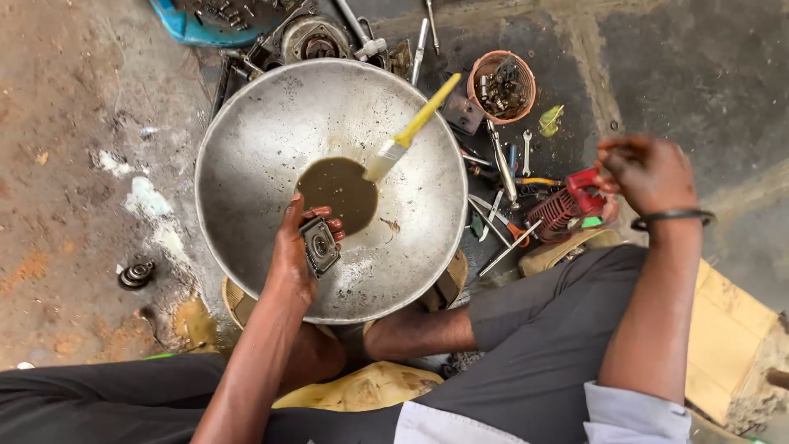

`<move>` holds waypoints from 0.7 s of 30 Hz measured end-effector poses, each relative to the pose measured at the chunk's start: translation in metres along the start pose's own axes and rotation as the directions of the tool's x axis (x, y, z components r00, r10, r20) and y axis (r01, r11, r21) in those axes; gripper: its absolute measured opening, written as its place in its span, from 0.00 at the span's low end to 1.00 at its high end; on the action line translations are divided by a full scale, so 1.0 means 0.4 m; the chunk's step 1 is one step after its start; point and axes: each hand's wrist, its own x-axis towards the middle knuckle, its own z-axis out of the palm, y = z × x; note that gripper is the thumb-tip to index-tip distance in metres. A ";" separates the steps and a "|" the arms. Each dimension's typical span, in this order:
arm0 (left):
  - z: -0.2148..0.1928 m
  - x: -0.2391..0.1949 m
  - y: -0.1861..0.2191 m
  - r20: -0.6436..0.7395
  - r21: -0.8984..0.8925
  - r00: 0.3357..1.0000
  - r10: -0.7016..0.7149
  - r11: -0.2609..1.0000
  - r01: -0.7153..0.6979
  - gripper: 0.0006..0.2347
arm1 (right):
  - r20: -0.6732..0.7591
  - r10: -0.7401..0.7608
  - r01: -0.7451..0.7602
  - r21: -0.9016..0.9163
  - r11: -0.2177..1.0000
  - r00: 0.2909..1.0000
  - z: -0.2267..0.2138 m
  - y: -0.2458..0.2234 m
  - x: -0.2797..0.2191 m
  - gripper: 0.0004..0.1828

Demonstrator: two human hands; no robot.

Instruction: Cleaning a carburetor component in a basin with fluid using a brush.

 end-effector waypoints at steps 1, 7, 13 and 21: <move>0.007 -0.013 -0.003 -0.007 -0.011 1.000 -0.006 1.000 0.006 0.25 | 0.011 -0.002 0.002 -0.008 1.000 1.000 0.000 0.068 0.010 0.13; 0.063 -0.083 -0.022 0.049 0.078 0.997 -0.067 0.995 0.063 0.25 | 0.105 0.382 -0.309 -0.414 0.856 0.918 0.082 0.368 0.027 0.14; 0.087 -0.112 -0.005 0.036 0.091 0.996 -0.084 0.993 0.081 0.21 | 0.205 0.498 -0.281 -0.621 0.731 0.842 0.122 0.400 0.014 0.20; 0.046 -0.069 -0.016 0.027 0.068 1.000 -0.005 0.998 0.003 0.20 | 0.116 0.148 -0.087 -0.420 0.903 0.982 0.061 0.123 -0.089 0.22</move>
